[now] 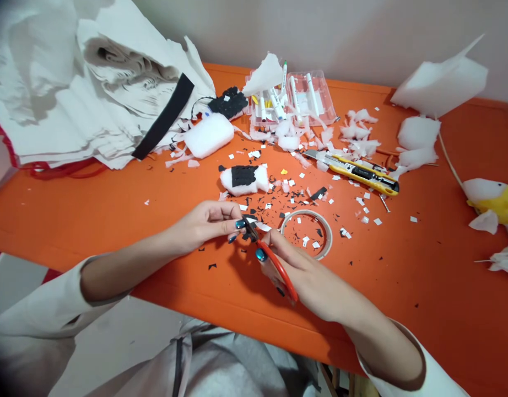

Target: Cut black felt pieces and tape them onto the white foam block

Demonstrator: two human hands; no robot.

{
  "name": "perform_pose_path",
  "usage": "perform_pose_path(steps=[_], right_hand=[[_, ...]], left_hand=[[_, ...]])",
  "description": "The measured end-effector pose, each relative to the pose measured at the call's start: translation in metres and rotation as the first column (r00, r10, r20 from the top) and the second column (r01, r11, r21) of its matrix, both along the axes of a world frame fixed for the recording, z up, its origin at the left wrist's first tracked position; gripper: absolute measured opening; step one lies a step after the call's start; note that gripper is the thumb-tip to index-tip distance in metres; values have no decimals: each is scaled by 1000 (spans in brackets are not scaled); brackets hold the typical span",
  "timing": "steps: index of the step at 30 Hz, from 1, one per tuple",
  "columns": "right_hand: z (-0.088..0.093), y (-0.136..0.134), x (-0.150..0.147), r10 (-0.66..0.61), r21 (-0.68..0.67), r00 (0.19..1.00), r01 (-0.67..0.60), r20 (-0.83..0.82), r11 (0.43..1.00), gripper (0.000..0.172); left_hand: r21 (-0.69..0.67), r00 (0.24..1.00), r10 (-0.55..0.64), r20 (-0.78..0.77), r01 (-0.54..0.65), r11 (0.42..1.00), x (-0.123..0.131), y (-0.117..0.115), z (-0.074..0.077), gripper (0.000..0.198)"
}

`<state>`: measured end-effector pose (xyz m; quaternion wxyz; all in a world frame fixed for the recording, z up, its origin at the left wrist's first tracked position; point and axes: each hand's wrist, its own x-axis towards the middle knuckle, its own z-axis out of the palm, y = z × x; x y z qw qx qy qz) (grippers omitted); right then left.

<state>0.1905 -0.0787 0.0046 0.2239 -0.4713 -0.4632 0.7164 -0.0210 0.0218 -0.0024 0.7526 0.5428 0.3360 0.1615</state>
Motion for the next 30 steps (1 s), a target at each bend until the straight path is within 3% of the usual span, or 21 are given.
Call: perform_pose_path(steps=[3,10,25,30], right_hand=[[-1,-1,0,28,-75,997,-33,-68,997,29],[6,3,-4,10,-75,994,-18,-105,997,31],[3,2,-2,-28,-152,996,15,-84,988,24],[1,-1,-4,-69,-231,995,52,-67,972,34]], left_hand=[[-14,1000,2,1,-2,1000,0,0,0,25],[-38,1000,29,-8,-29,999,2,0,1,22],[-45,1000,28,-10,-29,999,0,2,-1,23],[-70,999,38,-2,-38,997,1,1,0,23]])
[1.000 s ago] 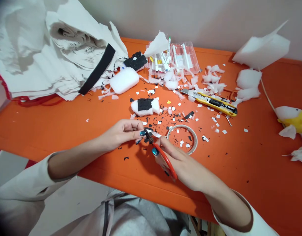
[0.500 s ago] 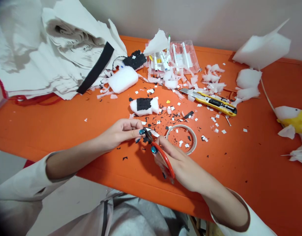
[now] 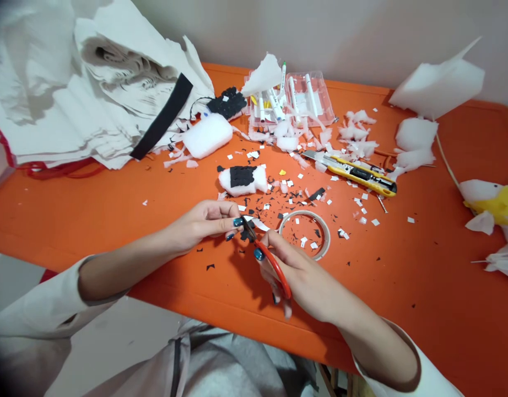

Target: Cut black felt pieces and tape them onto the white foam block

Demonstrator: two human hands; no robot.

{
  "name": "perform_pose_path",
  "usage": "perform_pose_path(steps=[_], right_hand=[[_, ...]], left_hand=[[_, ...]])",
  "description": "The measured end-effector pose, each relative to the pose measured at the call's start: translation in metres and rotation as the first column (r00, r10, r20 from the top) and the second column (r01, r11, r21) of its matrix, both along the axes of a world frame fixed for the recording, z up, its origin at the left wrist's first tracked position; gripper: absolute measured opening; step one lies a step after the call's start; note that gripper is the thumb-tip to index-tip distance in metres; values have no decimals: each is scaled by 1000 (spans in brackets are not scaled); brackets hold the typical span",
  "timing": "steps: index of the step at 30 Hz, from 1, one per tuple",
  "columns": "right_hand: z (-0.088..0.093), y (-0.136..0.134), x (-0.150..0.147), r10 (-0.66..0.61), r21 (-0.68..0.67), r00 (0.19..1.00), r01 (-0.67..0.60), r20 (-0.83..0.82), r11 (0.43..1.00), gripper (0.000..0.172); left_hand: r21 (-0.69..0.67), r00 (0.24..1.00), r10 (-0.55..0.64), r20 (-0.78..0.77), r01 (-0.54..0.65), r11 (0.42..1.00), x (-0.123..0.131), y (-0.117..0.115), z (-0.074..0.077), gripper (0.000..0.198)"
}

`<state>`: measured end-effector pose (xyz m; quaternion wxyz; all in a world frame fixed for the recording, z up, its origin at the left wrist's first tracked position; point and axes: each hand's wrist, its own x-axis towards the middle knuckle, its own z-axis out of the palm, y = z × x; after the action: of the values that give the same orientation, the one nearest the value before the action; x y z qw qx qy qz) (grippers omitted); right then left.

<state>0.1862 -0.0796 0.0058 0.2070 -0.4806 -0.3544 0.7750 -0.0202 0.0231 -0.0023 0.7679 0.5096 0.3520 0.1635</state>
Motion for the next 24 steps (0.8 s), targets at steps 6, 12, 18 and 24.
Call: perform_pose_path(steps=[6,12,18,24], right_hand=[[0,0,-4,-9,-11,999,8,-40,1000,29],[0,0,-5,-12,-15,998,11,-65,1000,32],[-2,1,-5,-11,-35,996,8,-94,999,32],[1,1,-7,6,12,995,-5,-98,1000,29]], left_hand=[[-20,1000,-3,16,3,1000,0,0,1,20],[-1,1000,2,16,-2,1000,0,0,2,19],[3,1000,-20,21,20,1000,0,0,2,21],[18,1000,-15,-5,15,1000,0,0,2,22]])
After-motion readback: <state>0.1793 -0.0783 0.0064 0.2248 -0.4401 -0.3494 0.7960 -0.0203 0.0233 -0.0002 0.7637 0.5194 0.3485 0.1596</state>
